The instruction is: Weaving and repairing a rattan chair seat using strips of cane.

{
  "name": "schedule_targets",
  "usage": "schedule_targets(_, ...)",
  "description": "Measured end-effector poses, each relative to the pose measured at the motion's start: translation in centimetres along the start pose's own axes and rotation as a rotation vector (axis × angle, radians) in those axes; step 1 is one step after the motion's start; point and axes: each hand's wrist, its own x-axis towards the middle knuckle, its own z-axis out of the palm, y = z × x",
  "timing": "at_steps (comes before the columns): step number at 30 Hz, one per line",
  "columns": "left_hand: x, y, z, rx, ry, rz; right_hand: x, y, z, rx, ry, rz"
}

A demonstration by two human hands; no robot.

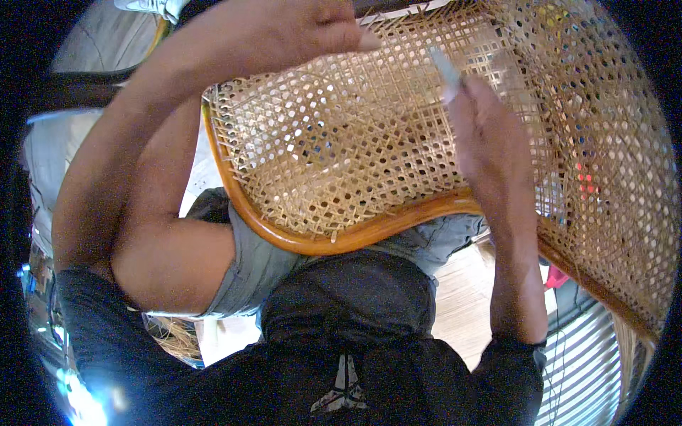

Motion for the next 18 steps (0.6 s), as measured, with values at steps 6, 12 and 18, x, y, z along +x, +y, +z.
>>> schedule_targets(6, -6.0, 0.6, 3.4, -0.119, 0.6, 0.248, 1.9, -4.0, 3.6, 0.281, 0.153, -0.641)
schedule_targets(12, -4.4, -5.4, 2.1, -0.569, 0.815, 0.264, 3.6, -2.6, 7.2, 0.218, -0.03, -0.585)
schedule_targets(18, -2.3, -6.3, -0.6, -1.324, 0.738, -0.307, 5.4, 0.2, 7.1, 0.611, -0.164, -0.514)
